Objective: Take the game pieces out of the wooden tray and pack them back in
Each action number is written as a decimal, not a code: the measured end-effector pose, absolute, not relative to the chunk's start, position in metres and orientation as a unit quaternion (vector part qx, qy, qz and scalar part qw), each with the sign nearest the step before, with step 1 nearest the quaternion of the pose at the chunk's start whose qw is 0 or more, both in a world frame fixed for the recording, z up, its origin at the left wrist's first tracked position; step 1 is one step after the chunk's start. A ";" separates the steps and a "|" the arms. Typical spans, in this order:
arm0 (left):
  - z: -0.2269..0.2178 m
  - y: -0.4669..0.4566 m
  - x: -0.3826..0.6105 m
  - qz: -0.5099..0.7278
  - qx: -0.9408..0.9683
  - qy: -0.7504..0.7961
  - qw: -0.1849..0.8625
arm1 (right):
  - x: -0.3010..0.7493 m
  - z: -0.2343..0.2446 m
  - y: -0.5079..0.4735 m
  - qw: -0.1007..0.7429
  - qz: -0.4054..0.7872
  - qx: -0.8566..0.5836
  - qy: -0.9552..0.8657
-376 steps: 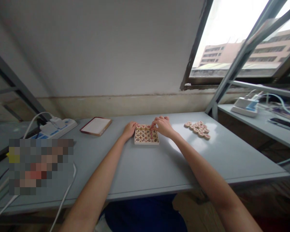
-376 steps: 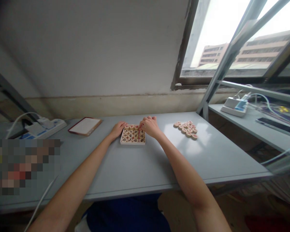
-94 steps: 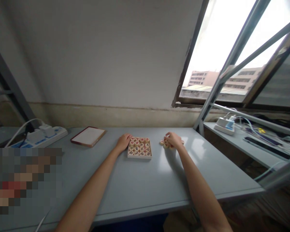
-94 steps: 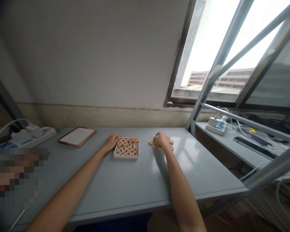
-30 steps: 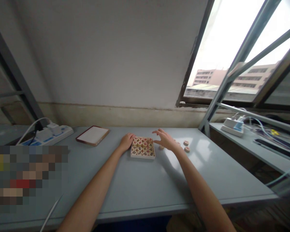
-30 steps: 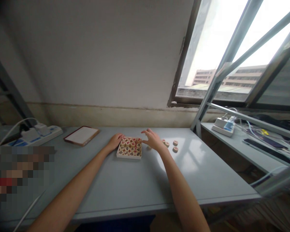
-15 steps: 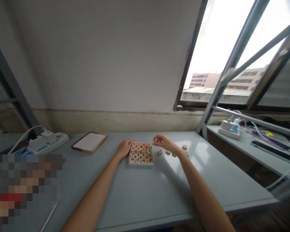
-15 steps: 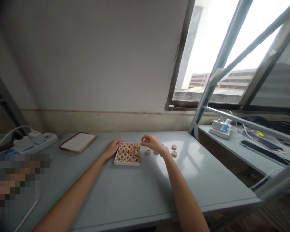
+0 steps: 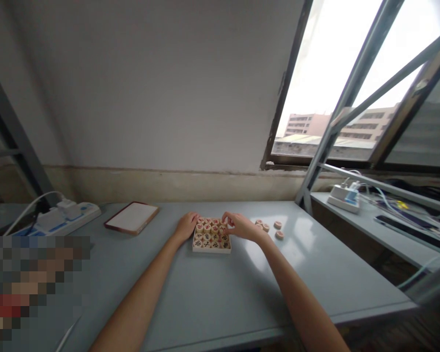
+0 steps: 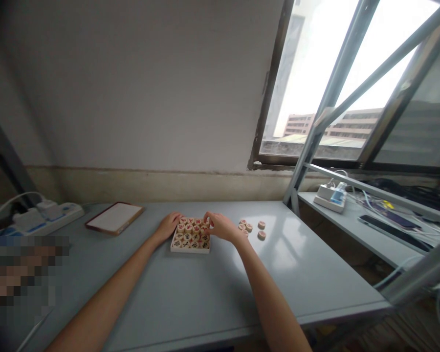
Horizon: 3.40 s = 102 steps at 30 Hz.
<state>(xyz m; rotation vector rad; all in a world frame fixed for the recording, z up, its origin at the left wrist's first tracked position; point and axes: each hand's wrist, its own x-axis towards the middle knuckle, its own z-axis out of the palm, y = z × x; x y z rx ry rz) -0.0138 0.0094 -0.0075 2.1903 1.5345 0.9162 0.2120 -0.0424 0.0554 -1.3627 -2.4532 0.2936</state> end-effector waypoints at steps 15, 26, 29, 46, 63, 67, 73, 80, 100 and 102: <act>-0.009 0.011 -0.014 0.312 0.769 0.539 0.144 | 0.217 0.053 -0.037 0.130 0.091 -0.491 -0.856; -0.006 0.008 -0.014 0.314 0.767 0.538 0.154 | 0.259 0.052 -0.034 0.062 0.087 -0.540 -0.835; -0.007 0.009 -0.015 0.312 0.764 0.544 0.154 | 0.262 0.046 -0.028 0.054 0.110 -0.561 -0.819; -0.009 0.011 -0.014 0.322 0.759 0.541 0.169 | 0.138 0.051 -0.073 0.141 -0.052 -0.425 -0.892; -0.006 0.007 -0.013 0.298 0.768 0.551 0.132 | 0.143 0.039 -0.063 0.189 0.001 -0.422 -0.887; -0.005 0.005 -0.013 0.303 0.765 0.552 0.133 | 0.151 0.048 -0.060 0.194 0.058 -0.416 -0.887; -0.007 0.008 -0.013 0.304 0.762 0.556 0.137 | 0.235 0.063 -0.042 0.158 0.150 -0.506 -0.834; -0.007 0.008 -0.014 0.306 0.762 0.551 0.147 | 0.300 0.046 -0.037 0.112 0.207 -0.589 -0.773; -0.007 0.009 -0.012 0.296 0.762 0.561 0.132 | 0.186 0.043 -0.046 0.276 0.076 -0.390 -0.875; -0.007 0.009 -0.012 0.297 0.761 0.561 0.134 | 0.174 0.038 -0.049 0.245 0.061 -0.378 -0.891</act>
